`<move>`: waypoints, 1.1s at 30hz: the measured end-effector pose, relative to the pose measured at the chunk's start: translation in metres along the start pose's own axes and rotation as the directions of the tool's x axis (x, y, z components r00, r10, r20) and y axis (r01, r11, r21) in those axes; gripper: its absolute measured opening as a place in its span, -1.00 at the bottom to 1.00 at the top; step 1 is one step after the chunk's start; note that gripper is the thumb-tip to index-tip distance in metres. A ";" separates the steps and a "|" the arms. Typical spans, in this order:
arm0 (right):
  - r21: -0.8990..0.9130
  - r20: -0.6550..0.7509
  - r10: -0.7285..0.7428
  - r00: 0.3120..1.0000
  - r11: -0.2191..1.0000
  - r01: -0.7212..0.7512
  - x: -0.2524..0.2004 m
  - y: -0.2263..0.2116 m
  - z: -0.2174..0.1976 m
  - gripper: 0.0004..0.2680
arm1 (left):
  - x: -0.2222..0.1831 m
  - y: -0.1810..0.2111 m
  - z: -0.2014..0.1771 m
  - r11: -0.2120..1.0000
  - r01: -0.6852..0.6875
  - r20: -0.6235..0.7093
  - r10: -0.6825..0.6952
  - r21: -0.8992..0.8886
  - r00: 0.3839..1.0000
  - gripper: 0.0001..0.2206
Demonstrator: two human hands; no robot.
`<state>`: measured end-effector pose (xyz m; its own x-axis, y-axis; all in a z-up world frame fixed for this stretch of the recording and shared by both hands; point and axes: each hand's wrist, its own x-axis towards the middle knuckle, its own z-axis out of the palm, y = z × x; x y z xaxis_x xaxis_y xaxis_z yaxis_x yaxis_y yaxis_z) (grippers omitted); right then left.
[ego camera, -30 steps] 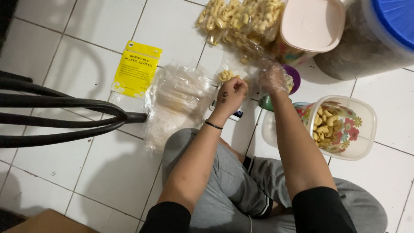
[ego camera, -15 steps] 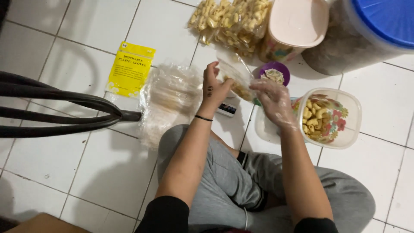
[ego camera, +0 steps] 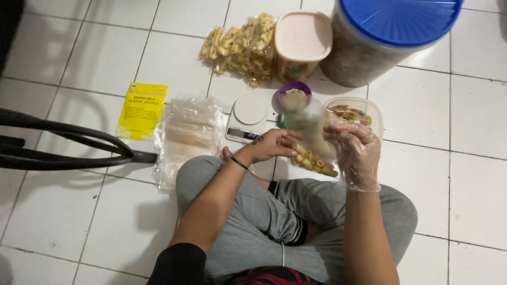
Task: A person sitting on the floor manually fills small plastic bags with macaroni, weighs them on a digital scale, and seals them.
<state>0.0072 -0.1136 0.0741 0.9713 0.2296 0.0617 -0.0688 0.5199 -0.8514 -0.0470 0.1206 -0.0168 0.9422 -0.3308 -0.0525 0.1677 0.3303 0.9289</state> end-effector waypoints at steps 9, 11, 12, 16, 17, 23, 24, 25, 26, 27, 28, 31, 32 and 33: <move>-0.357 -0.148 -0.074 0.986 0.934 0.017 -0.031 -0.046 -0.019 -0.83 | 0.031 -0.004 0.051 0.991 0.050 -0.157 -0.069 -0.123 0.985 -0.73; -0.442 -0.159 0.049 0.986 0.890 -0.115 -0.038 -0.038 -0.040 -0.72 | 0.049 -0.020 0.051 0.988 -0.008 -0.180 -0.020 -0.153 0.983 -0.69; -0.443 -0.166 0.039 0.985 0.890 -0.110 -0.040 -0.037 -0.045 -0.72 | 0.055 -0.019 0.056 0.989 -0.006 -0.168 -0.019 -0.151 0.986 -0.69; -0.315 -0.190 0.220 0.957 0.909 -0.271 -0.039 -0.038 -0.051 -0.48 | 0.070 0.004 0.083 0.988 0.155 -0.327 -0.141 0.017 0.934 -0.67; -0.311 -0.194 0.217 0.957 0.911 -0.270 -0.037 -0.039 -0.049 -0.45 | 0.072 0.014 0.092 0.972 0.221 -0.365 -0.177 0.083 0.914 -0.62; -0.402 -0.265 0.263 0.928 0.844 -0.354 -0.029 -0.039 -0.046 -0.23 | 0.090 -0.009 0.089 0.926 0.336 -0.474 -0.221 0.171 0.852 -0.69; -0.399 -0.270 0.265 0.926 0.844 -0.358 -0.029 -0.024 -0.063 -0.23 | 0.091 -0.009 0.091 0.925 0.340 -0.472 -0.227 0.171 0.852 -0.69; -0.323 -0.315 0.212 0.925 0.893 -0.315 -0.028 -0.008 -0.080 -0.19 | 0.093 -0.010 0.093 0.938 0.318 -0.484 -0.215 0.140 0.848 -0.75; -0.248 -0.364 0.161 0.917 0.933 -0.262 -0.027 0.008 -0.097 -0.14 | 0.095 -0.010 0.094 0.949 0.295 -0.497 -0.205 0.110 0.843 -0.80; -0.246 -0.370 0.162 0.915 0.933 -0.265 -0.028 0.014 -0.108 -0.14 | 0.096 -0.015 0.096 0.948 0.300 -0.494 -0.210 0.109 0.843 -0.80; -0.234 -0.395 0.202 0.896 0.921 -0.311 -0.027 0.019 -0.118 -0.22 | 0.098 -0.018 0.097 0.947 0.305 -0.500 -0.217 0.101 0.838 -0.82; -0.190 -0.424 0.284 0.860 0.900 -0.391 -0.023 0.019 -0.120 -0.40 | 0.094 -0.009 0.104 0.952 0.303 -0.513 -0.241 0.040 0.824 -0.81; -0.159 -0.421 0.328 0.846 0.891 -0.425 -0.021 0.017 -0.116 -0.50 | 0.091 -0.003 0.106 0.956 0.293 -0.523 -0.256 -0.012 0.813 -0.79; -0.160 -0.421 0.328 0.846 0.891 -0.425 -0.020 0.017 -0.117 -0.50 | 0.091 -0.004 0.106 0.956 0.292 -0.523 -0.256 -0.013 0.813 -0.79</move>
<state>0.0133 -0.2054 -0.0020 0.8947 0.0178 -0.4463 -0.4377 0.2343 -0.8681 0.0078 -0.0045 0.0138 0.8748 0.1091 -0.4721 0.4397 0.2305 0.8681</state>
